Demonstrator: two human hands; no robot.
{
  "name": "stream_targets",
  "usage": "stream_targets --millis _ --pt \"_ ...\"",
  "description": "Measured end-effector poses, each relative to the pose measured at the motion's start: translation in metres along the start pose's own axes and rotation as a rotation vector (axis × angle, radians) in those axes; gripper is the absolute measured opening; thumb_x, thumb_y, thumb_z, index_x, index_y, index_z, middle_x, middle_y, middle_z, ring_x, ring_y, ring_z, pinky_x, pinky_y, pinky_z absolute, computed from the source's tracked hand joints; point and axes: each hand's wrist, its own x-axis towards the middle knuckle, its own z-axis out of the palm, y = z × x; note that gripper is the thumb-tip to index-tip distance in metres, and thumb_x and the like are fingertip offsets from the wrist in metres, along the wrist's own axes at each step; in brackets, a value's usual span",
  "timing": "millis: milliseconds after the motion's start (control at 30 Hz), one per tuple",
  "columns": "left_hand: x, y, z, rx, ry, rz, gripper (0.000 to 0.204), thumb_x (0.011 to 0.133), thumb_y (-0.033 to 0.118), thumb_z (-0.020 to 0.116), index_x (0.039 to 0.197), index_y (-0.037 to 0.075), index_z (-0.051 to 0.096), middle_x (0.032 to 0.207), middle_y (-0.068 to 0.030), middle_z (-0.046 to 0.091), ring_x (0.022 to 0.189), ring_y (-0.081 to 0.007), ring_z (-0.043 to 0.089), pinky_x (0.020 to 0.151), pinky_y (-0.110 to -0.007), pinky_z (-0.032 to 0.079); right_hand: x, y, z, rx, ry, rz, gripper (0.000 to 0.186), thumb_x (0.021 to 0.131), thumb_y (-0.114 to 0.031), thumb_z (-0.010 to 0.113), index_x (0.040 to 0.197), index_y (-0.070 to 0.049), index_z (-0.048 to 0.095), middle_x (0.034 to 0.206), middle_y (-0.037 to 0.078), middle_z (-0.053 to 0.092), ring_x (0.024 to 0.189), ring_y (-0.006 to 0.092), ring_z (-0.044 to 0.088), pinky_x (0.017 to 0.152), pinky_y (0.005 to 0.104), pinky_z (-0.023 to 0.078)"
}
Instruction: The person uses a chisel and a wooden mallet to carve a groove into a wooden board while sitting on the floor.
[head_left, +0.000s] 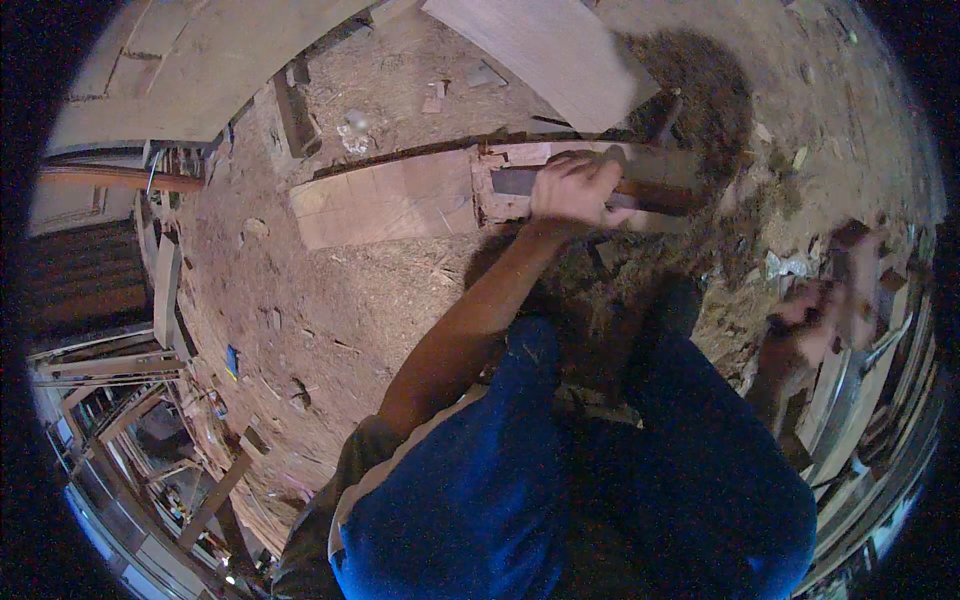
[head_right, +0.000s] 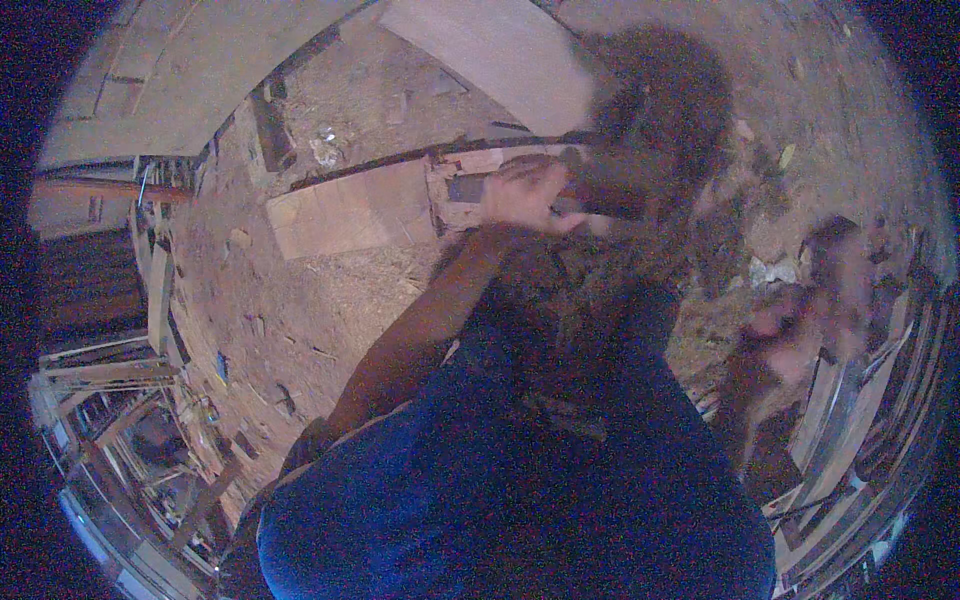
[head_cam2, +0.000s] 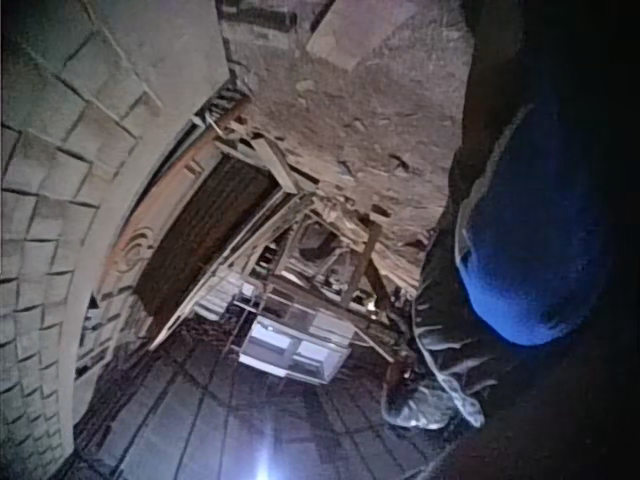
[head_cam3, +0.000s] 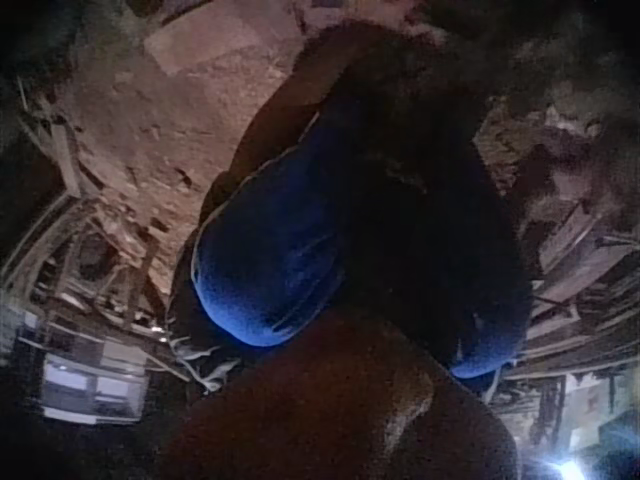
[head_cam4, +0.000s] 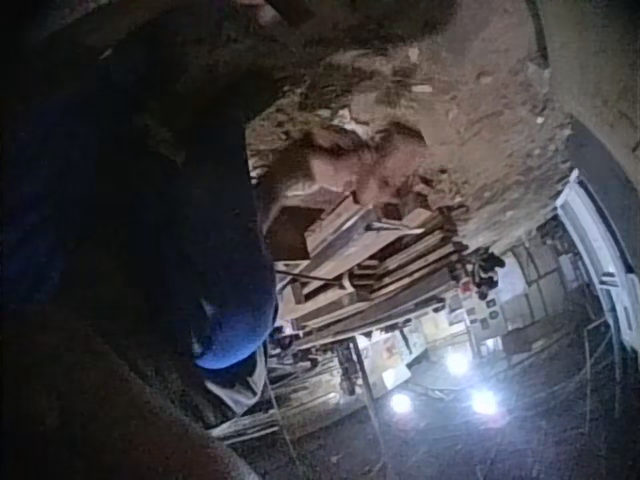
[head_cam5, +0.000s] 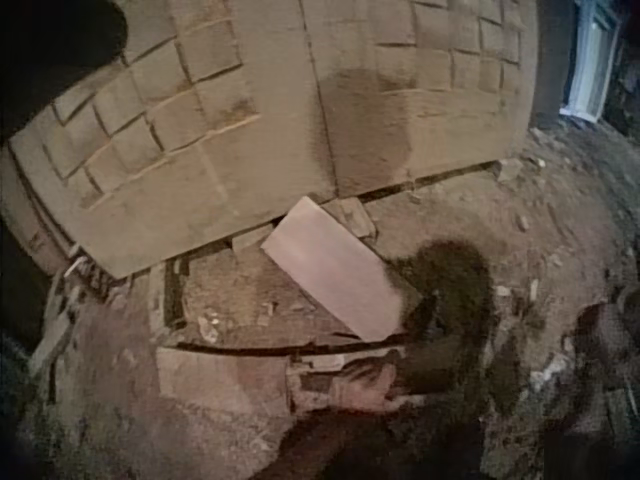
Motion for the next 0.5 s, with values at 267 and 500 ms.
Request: stream_targets --millis 267,500 --pt "-0.001 -0.004 -0.008 0.033 -0.020 -0.004 0.057 0.062 0.058 0.071 0.082 0.007 0.055 0.071 -0.0109 0.063 0.072 -0.0282 0.066 0.065 -0.040 0.054 0.010 0.025 -0.002 -0.070 -0.560 0.115 0.036 0.097 -0.032 0.053 0.124 -0.009 0.051 0.076 -0.004 0.052 0.060 0.0074 0.046 0.052 0.0214 0.037" --pt "-0.001 -0.002 -0.007 0.040 0.018 -0.021 0.056 0.060 0.056 0.071 0.083 0.007 0.055 0.072 -0.0104 0.063 0.074 -0.0285 0.066 0.065 -0.040 0.054 -0.023 0.024 0.027 -0.860 -0.568 -0.239 0.026 0.097 -0.032 0.052 0.110 -0.010 0.053 0.070 -0.005 0.044 0.051 0.0042 0.036 0.040 0.0212 0.026"
